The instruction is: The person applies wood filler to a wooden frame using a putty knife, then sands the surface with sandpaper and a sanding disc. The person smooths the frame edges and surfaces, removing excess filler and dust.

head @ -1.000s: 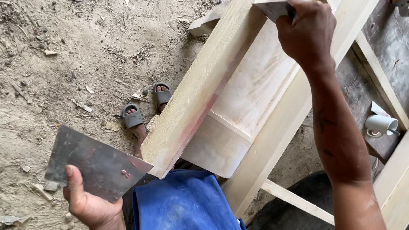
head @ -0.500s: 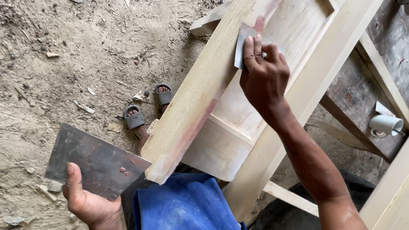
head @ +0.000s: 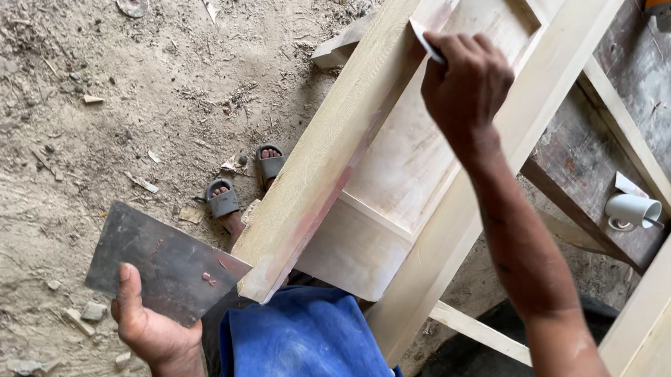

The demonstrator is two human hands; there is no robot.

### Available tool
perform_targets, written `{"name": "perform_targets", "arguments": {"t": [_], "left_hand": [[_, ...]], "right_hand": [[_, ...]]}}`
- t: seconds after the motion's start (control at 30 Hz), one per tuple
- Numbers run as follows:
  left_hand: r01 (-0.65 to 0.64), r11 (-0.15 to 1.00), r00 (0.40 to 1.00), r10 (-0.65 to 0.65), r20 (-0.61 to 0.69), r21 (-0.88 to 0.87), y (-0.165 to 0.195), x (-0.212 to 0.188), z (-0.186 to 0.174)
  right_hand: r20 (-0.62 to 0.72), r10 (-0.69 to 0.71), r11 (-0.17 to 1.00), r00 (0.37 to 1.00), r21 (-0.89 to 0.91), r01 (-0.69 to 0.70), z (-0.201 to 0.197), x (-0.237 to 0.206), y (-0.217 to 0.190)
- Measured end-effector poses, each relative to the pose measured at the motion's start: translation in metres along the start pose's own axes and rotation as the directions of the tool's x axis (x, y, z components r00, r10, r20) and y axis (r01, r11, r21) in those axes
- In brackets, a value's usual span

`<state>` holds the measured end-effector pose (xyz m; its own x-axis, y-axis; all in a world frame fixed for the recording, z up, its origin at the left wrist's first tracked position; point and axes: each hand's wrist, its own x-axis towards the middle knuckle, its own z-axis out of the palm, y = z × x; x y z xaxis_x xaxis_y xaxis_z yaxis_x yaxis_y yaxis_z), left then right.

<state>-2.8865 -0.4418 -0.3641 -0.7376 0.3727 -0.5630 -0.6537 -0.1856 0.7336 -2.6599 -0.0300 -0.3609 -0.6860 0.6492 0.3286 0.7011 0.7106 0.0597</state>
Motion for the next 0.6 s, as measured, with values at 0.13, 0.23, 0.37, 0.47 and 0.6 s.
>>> {"name": "perform_targets", "arguments": {"t": [0.13,0.23,0.37,0.47,0.6], "left_hand": [[0.019,1.0,1.0,-0.019,0.013,-0.004,-0.002,0.002,0.006],[0.072,0.995,0.995,-0.067,0.071,-0.073,-0.003,0.002,0.012],[0.056,0.998,0.997,-0.053,0.055,-0.043,-0.001,0.001,0.018],[0.053,0.997,0.997,-0.05,0.058,-0.054,0.0,0.001,0.019],[0.029,0.999,0.996,-0.025,0.082,-0.042,-0.001,0.001,0.018]], "right_hand": [[-0.083,-0.037,0.996,0.996,0.081,0.044,-0.028,-0.022,-0.044],[0.04,-0.005,0.982,0.999,0.19,-0.003,-0.055,-0.032,-0.052],[0.098,0.058,0.926,0.994,0.366,-0.09,-0.072,-0.029,-0.032],[0.107,0.218,0.929,0.97,0.282,-0.239,-0.072,-0.027,-0.013],[-0.019,0.052,0.96,0.998,0.275,-0.045,-0.054,-0.028,-0.007]]}}
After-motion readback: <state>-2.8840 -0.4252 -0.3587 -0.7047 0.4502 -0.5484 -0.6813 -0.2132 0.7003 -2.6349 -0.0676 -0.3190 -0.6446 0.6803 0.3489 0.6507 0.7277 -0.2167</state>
